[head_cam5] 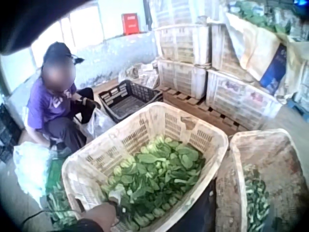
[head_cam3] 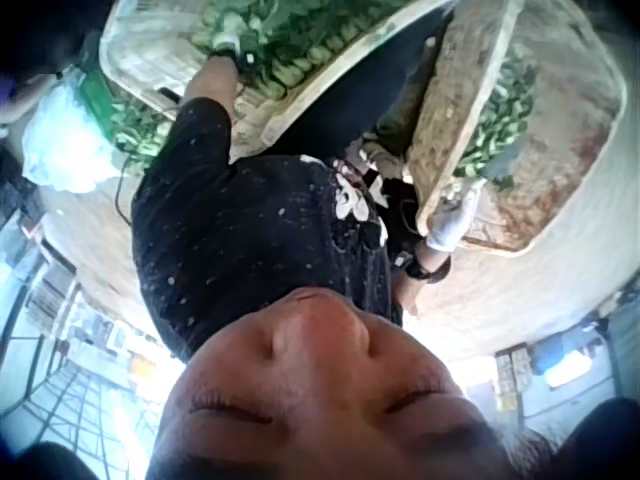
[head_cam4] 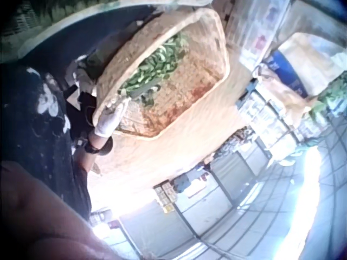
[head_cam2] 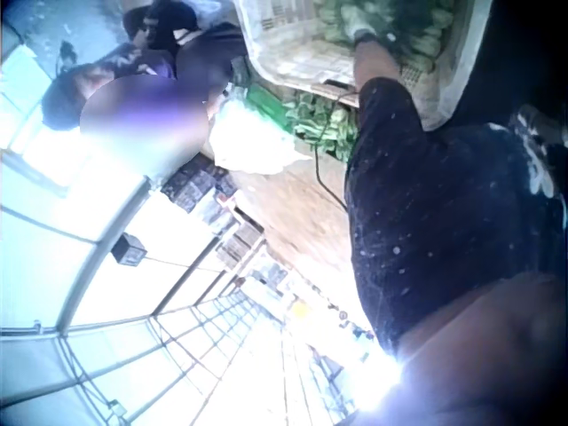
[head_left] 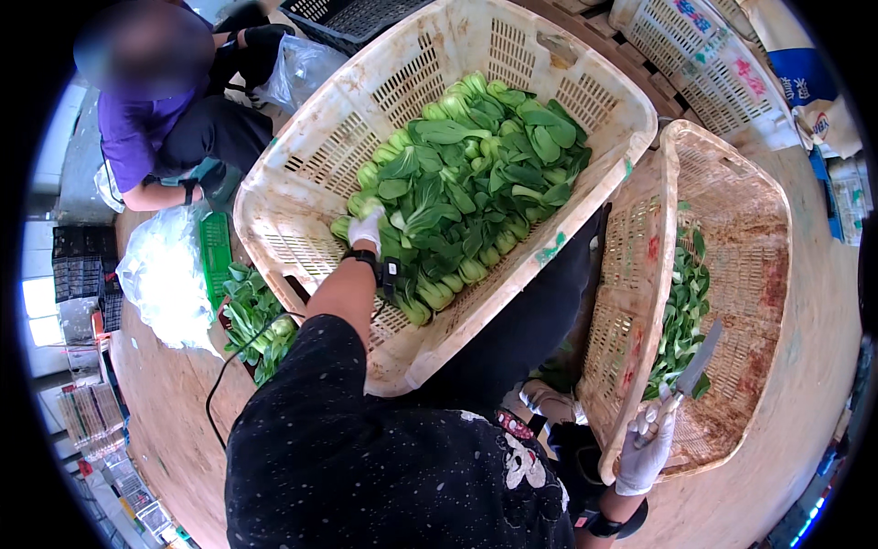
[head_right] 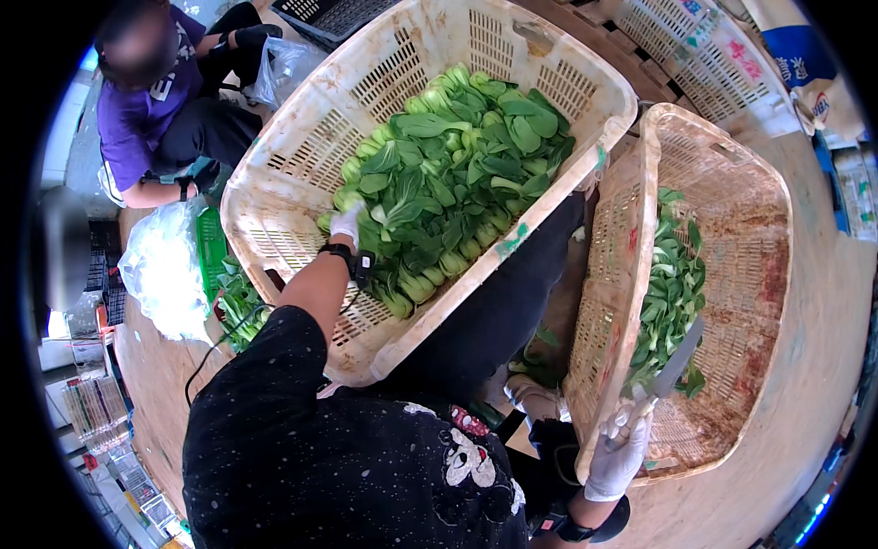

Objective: The person trims the base of bok choy using a knife and sorts the vegetables into different plastic baskets while sitting on the floor.

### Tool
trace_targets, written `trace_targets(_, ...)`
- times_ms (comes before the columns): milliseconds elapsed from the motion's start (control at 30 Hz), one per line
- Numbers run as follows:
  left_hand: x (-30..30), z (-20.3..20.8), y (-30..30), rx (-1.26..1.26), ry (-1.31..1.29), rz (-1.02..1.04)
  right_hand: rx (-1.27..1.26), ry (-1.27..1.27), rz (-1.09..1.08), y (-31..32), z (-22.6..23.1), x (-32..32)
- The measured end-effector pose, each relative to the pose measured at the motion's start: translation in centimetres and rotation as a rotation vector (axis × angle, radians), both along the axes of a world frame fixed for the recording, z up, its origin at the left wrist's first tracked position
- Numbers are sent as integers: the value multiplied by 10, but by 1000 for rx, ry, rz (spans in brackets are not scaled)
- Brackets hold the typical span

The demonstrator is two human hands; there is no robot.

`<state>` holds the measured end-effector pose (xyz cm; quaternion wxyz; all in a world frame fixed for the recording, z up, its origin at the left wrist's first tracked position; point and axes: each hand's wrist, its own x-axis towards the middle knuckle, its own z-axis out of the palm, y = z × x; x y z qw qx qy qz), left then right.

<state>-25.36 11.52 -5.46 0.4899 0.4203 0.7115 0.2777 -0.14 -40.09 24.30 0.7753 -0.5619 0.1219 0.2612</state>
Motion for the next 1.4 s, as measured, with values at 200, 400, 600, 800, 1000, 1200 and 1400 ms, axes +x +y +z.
trace_targets(200,57,160,26,232,-650,-334,91,-110,5,20,34,7)
trace_targets(400,176,322,-120,127,-1065,-777,-344,-559,289,4,71,35)
trace_targets(600,254,360,-283,692,-711,-1376,-612,-828,136,-28,56,37)
trace_targets(800,285,358,-368,765,-504,-1529,-1003,-1311,81,-37,64,38)
trace_targets(1000,291,351,-389,676,-475,-1653,-1001,-1235,195,-52,55,40)
trace_targets(1200,287,354,-397,681,-462,-1766,-1042,-1158,258,-69,46,51)
trace_targets(1400,280,350,-407,193,-895,-1581,-1144,-631,86,-121,6,106)
